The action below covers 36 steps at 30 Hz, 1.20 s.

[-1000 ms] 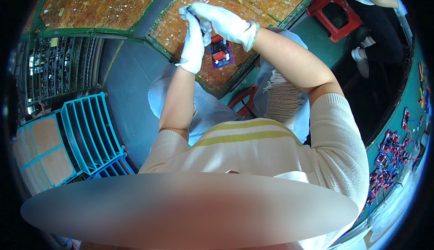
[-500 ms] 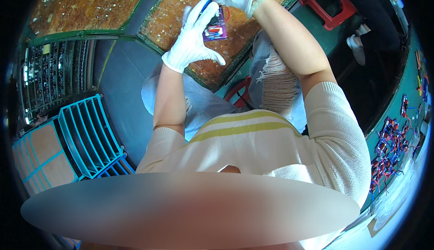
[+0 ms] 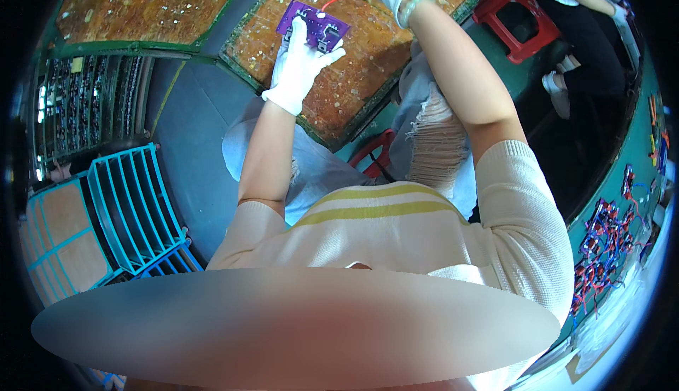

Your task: Assembling electronic components by connecting wires to a circuit board and placing it into a container.

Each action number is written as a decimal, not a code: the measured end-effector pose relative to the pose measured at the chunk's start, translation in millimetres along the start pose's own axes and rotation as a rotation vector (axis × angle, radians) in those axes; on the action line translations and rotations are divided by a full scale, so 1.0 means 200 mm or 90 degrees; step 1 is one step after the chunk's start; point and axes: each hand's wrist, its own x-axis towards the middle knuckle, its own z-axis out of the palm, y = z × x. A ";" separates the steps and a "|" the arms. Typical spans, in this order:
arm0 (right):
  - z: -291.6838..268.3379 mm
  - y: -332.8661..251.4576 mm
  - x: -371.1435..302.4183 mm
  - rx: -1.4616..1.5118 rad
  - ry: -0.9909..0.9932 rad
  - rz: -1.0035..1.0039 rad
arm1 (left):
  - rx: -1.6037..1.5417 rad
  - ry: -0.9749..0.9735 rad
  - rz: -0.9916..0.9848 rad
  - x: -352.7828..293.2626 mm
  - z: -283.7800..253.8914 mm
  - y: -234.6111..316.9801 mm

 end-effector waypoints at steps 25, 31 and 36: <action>0.17 0.24 -0.18 -0.416 -0.151 -0.710 | 0.371 0.165 0.192 -0.16 0.08 0.16; 0.16 0.24 -0.19 -0.471 -0.105 -0.712 | 0.397 0.172 0.200 -0.14 0.09 0.16; 0.16 0.25 -0.19 -0.407 -0.092 -0.664 | 0.421 0.156 0.157 -0.14 0.10 0.17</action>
